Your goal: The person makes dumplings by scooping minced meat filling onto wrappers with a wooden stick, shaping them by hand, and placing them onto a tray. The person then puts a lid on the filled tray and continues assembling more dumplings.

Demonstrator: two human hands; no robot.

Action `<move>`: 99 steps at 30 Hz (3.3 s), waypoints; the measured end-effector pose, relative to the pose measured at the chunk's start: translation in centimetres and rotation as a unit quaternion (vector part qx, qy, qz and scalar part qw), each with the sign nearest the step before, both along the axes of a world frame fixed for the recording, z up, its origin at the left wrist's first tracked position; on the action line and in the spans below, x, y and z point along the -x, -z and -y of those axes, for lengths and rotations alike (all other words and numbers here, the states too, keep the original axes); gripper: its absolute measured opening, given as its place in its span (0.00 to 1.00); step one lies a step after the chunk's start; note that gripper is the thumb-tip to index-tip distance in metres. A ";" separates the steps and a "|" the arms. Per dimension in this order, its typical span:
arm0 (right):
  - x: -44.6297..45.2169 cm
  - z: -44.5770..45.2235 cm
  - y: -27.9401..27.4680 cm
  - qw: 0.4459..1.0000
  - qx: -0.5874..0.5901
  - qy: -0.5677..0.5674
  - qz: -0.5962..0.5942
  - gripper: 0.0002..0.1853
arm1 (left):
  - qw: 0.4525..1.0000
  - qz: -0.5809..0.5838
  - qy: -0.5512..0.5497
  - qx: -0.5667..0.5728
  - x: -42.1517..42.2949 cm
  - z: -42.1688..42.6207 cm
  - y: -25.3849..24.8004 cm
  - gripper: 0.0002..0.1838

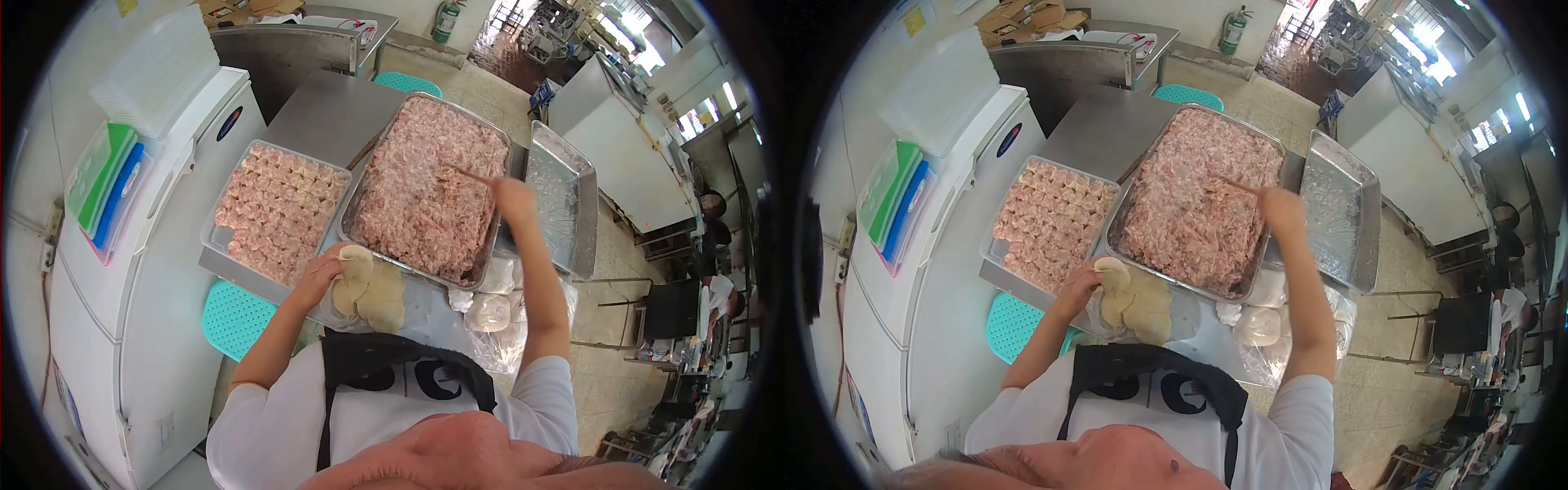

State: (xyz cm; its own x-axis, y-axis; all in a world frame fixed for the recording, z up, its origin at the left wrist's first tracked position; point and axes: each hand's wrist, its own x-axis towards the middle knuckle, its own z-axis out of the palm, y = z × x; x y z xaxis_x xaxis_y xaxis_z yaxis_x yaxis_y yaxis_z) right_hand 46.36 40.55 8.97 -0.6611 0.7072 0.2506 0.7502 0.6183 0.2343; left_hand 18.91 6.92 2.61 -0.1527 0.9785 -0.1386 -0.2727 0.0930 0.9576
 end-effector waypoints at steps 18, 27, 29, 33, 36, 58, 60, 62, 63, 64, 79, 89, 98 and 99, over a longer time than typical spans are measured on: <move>8.1 4.6 -7.4 0.982 -0.035 -0.178 0.044 0.12 | 0.993 0.015 -0.112 -0.021 3.1 -1.3 -1.4 0.12; 18.4 -1.6 -2.1 0.989 -0.012 -0.115 0.096 0.14 | 0.990 0.044 -0.134 0.030 6.5 3.6 -1.1 0.13; 19.6 0.1 -3.2 0.972 0.012 -0.165 0.165 0.13 | 0.984 0.030 -0.172 -0.035 6.1 3.8 -1.5 0.12; 18.4 3.9 -5.3 0.967 0.075 -0.156 0.185 0.14 | 0.988 0.036 -0.153 -0.004 6.9 3.7 -0.4 0.12; 15.5 6.5 -4.3 0.955 0.117 -0.175 0.207 0.19 | 0.989 0.000 -0.145 0.033 6.9 2.9 -0.1 0.11; 6.0 11.5 -6.3 0.959 0.053 -0.246 0.132 0.11 | 0.985 0.107 -0.130 -0.041 4.8 4.7 -0.9 0.15; 3.4 9.0 -8.0 0.973 0.009 -0.185 0.136 0.15 | 0.972 0.188 -0.131 -0.052 4.0 4.3 -2.1 0.16; 0.1 5.7 -8.2 0.984 -0.059 -0.140 0.096 0.18 | 0.968 0.215 -0.117 -0.062 2.9 3.9 -3.5 0.16; -1.6 4.2 -7.8 0.985 -0.058 -0.134 0.095 0.18 | 0.969 0.213 -0.111 -0.061 2.5 3.6 -3.2 0.16; -3.1 2.8 -7.0 0.986 -0.078 -0.090 0.115 0.18 | 0.988 0.100 -0.110 -0.036 2.0 3.2 -2.6 0.15; -7.8 17.8 4.3 0.986 0.145 0.043 -0.072 0.19 | 0.998 -0.025 -0.052 -0.012 -1.4 -0.6 -1.8 0.11; -6.7 10.3 -7.0 0.989 -0.089 0.013 0.119 0.15 | 0.997 -0.060 -0.048 -0.020 -0.6 -0.1 -2.7 0.11; -0.6 -0.2 1.9 0.975 -0.069 0.017 0.212 0.06 | 0.989 -0.018 -0.145 0.034 1.9 4.8 -1.1 0.12; -0.6 0.3 1.6 0.975 -0.066 0.018 0.213 0.06 | 0.989 -0.018 -0.144 0.036 2.0 5.1 -0.8 0.12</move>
State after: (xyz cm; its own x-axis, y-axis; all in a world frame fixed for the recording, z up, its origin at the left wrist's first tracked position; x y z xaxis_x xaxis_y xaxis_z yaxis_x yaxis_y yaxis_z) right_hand 46.94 40.26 7.34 -0.7007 0.7117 0.0495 0.5879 0.5367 0.6052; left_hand 16.89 1.79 3.36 -0.4290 0.8819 -0.1955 -0.2632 0.0850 0.9610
